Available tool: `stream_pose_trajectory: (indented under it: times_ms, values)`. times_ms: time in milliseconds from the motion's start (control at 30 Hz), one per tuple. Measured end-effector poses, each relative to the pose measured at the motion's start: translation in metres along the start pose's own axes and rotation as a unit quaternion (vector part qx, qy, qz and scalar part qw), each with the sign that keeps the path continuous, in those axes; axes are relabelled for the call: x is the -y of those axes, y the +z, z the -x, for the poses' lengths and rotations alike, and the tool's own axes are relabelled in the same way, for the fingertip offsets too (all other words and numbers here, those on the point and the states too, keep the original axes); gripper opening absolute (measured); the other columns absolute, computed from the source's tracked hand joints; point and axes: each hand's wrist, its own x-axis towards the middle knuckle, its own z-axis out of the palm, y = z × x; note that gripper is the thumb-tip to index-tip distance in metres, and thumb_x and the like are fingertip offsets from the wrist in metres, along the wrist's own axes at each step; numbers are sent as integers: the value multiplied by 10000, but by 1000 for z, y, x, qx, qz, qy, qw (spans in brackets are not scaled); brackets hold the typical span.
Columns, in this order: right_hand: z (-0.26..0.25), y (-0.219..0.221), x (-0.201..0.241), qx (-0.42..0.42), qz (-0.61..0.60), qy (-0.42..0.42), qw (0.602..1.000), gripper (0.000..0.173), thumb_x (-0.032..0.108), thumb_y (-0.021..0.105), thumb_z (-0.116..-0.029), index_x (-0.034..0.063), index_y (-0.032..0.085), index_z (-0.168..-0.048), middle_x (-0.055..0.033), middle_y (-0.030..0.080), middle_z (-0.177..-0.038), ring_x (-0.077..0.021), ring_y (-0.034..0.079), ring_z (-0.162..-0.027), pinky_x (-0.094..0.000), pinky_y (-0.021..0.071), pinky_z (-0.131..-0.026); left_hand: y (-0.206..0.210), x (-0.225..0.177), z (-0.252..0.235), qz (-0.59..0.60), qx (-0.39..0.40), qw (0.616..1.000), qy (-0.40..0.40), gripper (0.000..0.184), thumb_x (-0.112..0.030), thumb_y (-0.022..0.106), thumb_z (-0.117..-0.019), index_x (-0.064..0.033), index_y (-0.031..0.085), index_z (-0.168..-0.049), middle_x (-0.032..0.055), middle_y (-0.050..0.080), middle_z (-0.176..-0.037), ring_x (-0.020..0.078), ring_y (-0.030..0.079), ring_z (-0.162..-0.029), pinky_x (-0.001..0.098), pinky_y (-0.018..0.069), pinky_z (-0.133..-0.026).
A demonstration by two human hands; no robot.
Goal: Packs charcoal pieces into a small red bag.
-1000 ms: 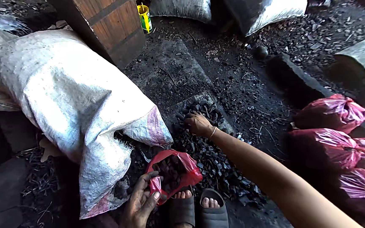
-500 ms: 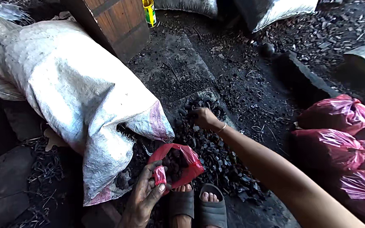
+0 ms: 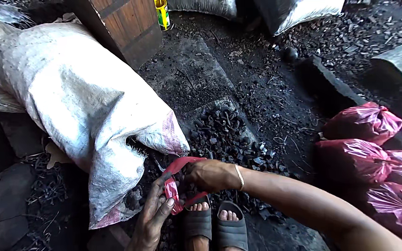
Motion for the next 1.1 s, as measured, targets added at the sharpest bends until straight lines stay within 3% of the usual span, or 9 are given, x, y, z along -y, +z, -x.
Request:
stream_pose_trajectory:
  times_ms: [100, 233, 367, 533, 667, 767, 867, 967, 1100]
  values:
    - [4, -21, -7, -94, -14, 3, 995, 247, 236, 809, -857, 145, 736, -1076, -98, 707, -1068, -320, 688, -1010, -594, 585, -808, -6, 5, -2, -20, 29, 999, 14, 656, -320, 587, -1005, -52, 332, -1546, 169, 574, -1392, 293, 642, -1166, 438, 596, -914]
    - [29, -78, -68, -267, -63, 154, 949, 188, 215, 636, -1001, 111, 756, -1103, -88, 733, -1090, -249, 706, -1013, -514, 578, -920, -11, 4, 5, -3, 57, 998, 5, 635, -247, 572, -1025, -28, 285, -1548, 169, 562, -1410, 297, 644, -1179, 453, 597, -925]
    - [17, -55, -152, -193, -12, 313, 930, 179, 261, 660, -963, 185, 750, -1098, -84, 731, -1096, -305, 696, -1041, -595, 563, -874, -13, 2, 5, 2, 53, 999, -1, 649, -258, 584, -1021, -16, 281, -1542, 187, 561, -1403, 322, 636, -1191, 473, 592, -937]
    - [0, 5, -191, -92, 2, 344, 934, 301, 213, 682, -917, 162, 715, -1212, -160, 661, -1301, -412, 626, -1200, -678, 522, -935, -14, 2, 4, 4, 55, 998, -2, 656, -259, 593, -1021, -10, 283, -1542, 204, 555, -1400, 332, 640, -1176, 475, 593, -935]
    - [13, 11, -203, -143, -20, 318, 937, 284, 262, 686, -892, 198, 738, -1164, -122, 686, -1248, -358, 638, -1186, -643, 520, -972, -14, 2, 3, 5, 57, 998, -2, 644, -238, 580, -1026, -5, 276, -1543, 199, 556, -1407, 319, 633, -1196, 461, 586, -950]
    - [24, -5, -191, -263, -87, 280, 919, 269, 400, 667, -940, 230, 752, -1130, -29, 725, -1151, -215, 672, -1110, -513, 538, -1006, -14, 4, -1, 3, 57, 998, 2, 649, -247, 586, -1025, -1, 282, -1543, 202, 553, -1407, 323, 625, -1206, 463, 580, -961]
    - [35, -35, -136, -347, -164, 133, 914, 251, 354, 711, -948, 189, 746, -1134, 22, 727, -1104, -97, 679, -1019, -372, 573, -961, -13, 7, -4, -2, 57, 998, 9, 645, -248, 578, -1025, 6, 284, -1540, 203, 557, -1400, 317, 624, -1202, 459, 575, -964]
    - [41, -48, -46, -291, -133, -43, 946, 214, 241, 781, -876, 144, 769, -1066, -13, 725, -1151, -161, 657, -1131, -427, 551, -1022, -14, 11, -7, -17, 45, 999, 15, 635, -286, 564, -1026, -16, 311, -1541, 186, 553, -1420, 305, 615, -1220, 469, 572, -970]
    - [18, -6, -3, -143, 20, -93, 985, 279, 343, 827, -815, 233, 755, -1061, -40, 701, -1153, -291, 618, -1165, -552, 513, -961, -13, 11, -6, -31, 31, 999, 13, 608, -308, 526, -1039, -35, 328, -1545, 170, 567, -1408, 286, 619, -1210, 462, 568, -960]
